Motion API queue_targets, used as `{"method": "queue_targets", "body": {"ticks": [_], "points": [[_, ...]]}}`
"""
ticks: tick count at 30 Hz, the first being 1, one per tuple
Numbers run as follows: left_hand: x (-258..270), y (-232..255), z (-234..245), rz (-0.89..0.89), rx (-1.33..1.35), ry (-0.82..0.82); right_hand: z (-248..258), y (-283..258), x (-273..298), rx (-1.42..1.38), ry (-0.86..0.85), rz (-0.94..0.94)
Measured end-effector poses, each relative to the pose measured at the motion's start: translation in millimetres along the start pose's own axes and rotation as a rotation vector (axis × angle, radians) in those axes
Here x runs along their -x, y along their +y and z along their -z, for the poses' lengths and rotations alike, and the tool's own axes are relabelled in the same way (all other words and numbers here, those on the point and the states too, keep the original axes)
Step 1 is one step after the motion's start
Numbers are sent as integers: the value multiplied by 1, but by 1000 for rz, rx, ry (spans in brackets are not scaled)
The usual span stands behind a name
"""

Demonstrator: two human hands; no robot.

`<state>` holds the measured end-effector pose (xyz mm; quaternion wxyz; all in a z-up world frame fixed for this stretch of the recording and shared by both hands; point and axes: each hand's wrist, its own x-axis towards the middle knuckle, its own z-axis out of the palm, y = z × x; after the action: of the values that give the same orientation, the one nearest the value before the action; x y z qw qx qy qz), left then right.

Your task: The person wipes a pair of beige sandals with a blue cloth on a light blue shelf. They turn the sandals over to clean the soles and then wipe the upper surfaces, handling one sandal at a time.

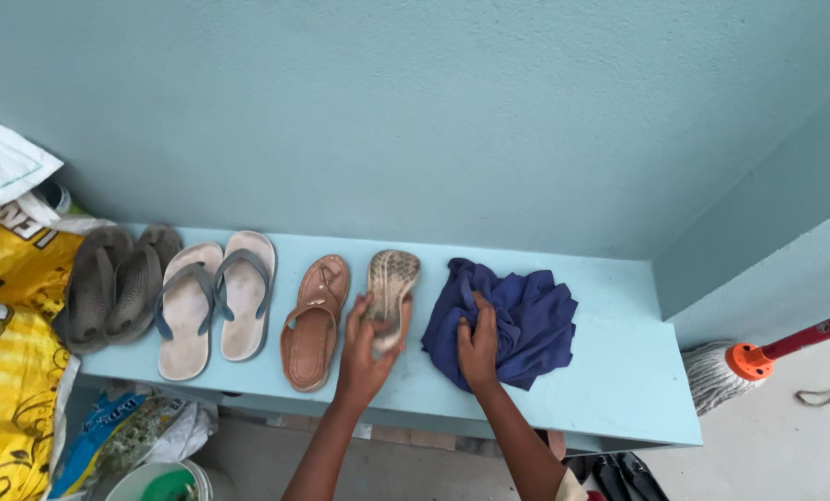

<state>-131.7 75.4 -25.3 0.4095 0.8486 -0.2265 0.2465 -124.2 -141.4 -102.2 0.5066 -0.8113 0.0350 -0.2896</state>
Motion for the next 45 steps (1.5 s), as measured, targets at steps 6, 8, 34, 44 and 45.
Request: {"method": "queue_targets", "body": {"ticks": [6,8,34,44,45], "points": [[44,-36,-7,192,25,-29,-13,-9,-32,161,-42,-113],[45,-46,-11,296,10,-23,-22,-26,-38,120,-45,6],[63,-60,-20,272,-185,-13,-152,-13,-108,390,-506,638],[64,-61,-20,263,-223,7,-118,-15,-37,416,-363,484],[63,-61,-20,265,-220,3,-115,-18,-34,418,-472,560]]}}
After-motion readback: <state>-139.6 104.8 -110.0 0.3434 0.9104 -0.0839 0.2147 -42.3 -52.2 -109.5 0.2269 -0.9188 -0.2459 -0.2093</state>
